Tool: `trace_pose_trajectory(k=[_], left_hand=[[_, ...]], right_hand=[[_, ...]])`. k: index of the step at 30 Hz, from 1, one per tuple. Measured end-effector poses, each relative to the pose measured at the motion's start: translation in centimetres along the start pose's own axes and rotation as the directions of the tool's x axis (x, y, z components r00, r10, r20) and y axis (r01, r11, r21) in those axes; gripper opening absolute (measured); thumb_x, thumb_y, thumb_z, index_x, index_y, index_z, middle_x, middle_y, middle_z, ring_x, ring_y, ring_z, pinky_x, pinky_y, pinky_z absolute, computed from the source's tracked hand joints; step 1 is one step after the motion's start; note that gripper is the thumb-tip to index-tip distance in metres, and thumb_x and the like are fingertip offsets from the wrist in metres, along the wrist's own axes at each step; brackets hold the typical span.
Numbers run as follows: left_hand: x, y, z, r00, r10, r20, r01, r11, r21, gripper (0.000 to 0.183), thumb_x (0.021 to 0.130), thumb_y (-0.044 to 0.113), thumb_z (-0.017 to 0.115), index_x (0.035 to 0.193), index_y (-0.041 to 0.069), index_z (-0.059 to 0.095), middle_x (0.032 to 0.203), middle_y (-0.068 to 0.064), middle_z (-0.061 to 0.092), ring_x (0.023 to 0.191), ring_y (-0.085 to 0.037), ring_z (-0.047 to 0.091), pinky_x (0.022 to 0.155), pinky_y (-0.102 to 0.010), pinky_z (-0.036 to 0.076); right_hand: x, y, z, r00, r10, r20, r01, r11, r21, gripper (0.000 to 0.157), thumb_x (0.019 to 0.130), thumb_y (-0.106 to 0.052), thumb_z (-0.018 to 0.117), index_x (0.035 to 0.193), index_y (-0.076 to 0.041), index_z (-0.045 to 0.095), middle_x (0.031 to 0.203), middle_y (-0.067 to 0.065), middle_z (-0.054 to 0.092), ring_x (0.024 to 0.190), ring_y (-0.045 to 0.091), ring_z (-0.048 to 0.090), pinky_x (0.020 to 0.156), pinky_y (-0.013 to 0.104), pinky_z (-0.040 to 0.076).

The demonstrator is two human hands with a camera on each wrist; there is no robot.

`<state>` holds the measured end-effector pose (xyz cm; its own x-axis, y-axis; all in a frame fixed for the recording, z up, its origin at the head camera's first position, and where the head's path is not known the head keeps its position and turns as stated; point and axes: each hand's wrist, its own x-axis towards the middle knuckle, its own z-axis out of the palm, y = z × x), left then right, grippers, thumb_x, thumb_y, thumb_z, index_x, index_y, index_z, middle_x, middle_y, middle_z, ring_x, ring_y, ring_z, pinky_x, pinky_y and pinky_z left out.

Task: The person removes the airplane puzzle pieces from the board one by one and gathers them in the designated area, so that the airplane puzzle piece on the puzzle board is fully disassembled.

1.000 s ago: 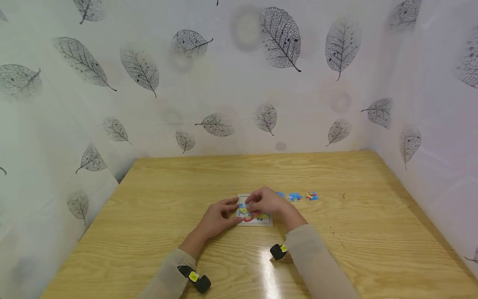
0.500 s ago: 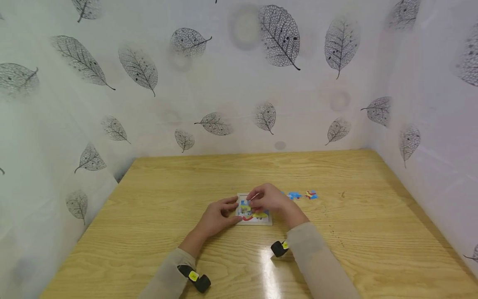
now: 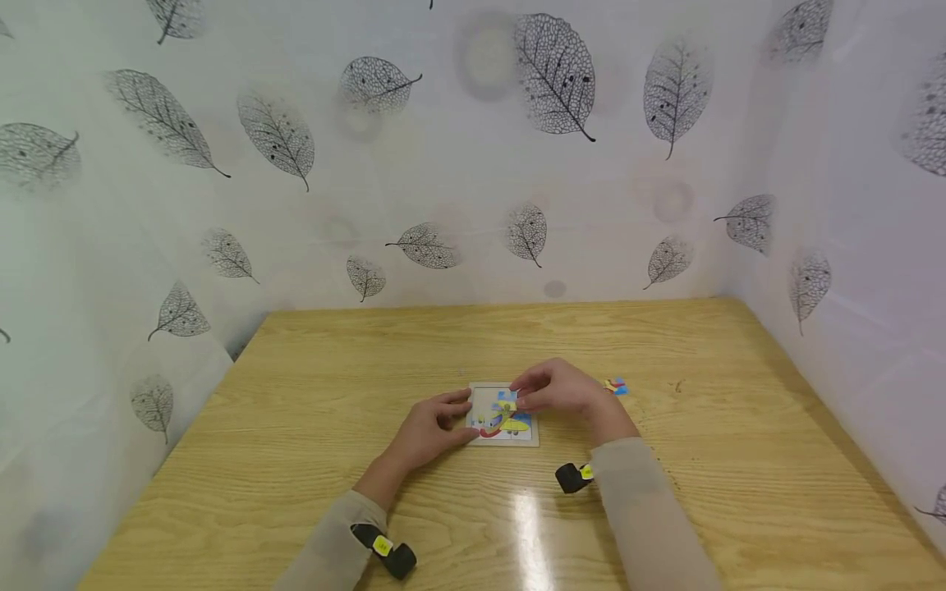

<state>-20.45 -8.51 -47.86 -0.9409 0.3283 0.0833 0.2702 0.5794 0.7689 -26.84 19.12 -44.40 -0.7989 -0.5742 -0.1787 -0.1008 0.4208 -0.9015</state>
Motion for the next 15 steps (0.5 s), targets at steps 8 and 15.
trace_pose_trajectory(k=[8,15], left_hand=[[0.0,-0.1,0.1,1.0,-0.004,0.002,0.005,1.0,-0.005,0.05,0.086,0.03,0.08,0.129,0.007,0.067,0.146,0.002,0.057,0.083,-0.007,0.051,0.072,-0.019,0.044],[0.0,-0.2,0.1,1.0,0.0,-0.002,0.0,1.0,-0.004,0.05,0.086,0.03,0.08,0.129,0.007,0.067,0.146,0.001,0.056,0.087,-0.009,0.051,0.074,-0.02,0.043]], right_hand=[[-0.8,1.0,-1.3,0.999,0.028,0.016,-0.028,0.999,0.021,0.037,0.086,-0.015,0.078,0.117,0.003,0.07,0.109,0.012,0.073,0.095,0.014,0.066,0.083,0.026,0.055],[-2.0,1.3,-2.6,0.998,0.068,0.007,-0.068,0.997,0.042,0.04,0.085,-0.014,0.079,0.119,0.004,0.068,0.113,0.016,0.071,0.098,0.016,0.065,0.084,0.026,0.055]])
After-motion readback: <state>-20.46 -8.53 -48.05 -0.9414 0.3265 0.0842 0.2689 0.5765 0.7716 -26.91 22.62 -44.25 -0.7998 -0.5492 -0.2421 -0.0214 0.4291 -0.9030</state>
